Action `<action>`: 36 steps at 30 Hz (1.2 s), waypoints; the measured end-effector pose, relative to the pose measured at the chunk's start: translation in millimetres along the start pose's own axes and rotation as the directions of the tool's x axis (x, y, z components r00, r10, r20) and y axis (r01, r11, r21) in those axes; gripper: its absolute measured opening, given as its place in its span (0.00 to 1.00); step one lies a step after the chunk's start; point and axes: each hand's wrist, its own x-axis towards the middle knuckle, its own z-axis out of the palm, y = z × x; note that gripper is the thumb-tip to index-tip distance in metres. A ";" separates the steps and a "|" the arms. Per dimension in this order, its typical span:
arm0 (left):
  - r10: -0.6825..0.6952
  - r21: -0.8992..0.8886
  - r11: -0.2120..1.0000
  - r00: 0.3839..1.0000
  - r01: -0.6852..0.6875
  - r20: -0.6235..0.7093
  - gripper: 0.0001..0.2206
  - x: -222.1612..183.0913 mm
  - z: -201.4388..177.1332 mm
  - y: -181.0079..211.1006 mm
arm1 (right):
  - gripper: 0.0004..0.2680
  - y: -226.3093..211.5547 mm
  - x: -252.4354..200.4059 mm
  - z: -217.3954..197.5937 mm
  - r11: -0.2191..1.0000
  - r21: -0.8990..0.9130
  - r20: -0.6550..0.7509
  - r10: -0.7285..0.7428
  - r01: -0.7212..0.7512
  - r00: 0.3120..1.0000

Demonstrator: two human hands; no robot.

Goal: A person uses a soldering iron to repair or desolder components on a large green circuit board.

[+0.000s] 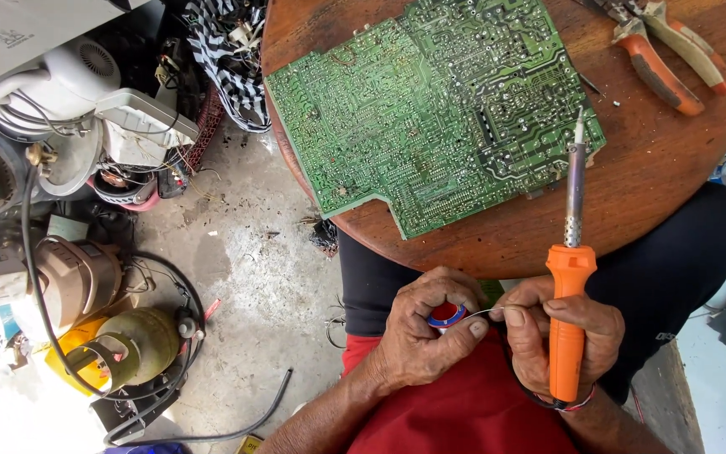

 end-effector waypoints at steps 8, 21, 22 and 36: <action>0.018 0.007 1.000 0.992 -0.017 -0.124 0.07 -0.1 -5.4 -1.0 | 0.15 11.4 4.5 0.4 0.999 -0.003 0.050 0.042 -0.042 0.998; 0.068 0.237 0.966 0.777 0.107 -0.625 0.10 9.7 -26.3 -36.8 | 0.12 116.4 93.0 -48.4 0.876 -0.463 0.235 -0.026 0.135 0.972; 0.036 0.197 0.974 0.780 0.113 -0.624 0.09 12.6 -25.9 -35.1 | 0.12 117.7 92.1 -48.1 0.867 -0.485 0.201 -0.021 0.118 0.979; 0.111 0.162 0.987 0.770 -0.010 -0.628 0.08 40.5 -69.2 -49.2 | 0.14 58.4 12.7 -31.8 0.904 -0.426 0.085 0.001 0.035 0.996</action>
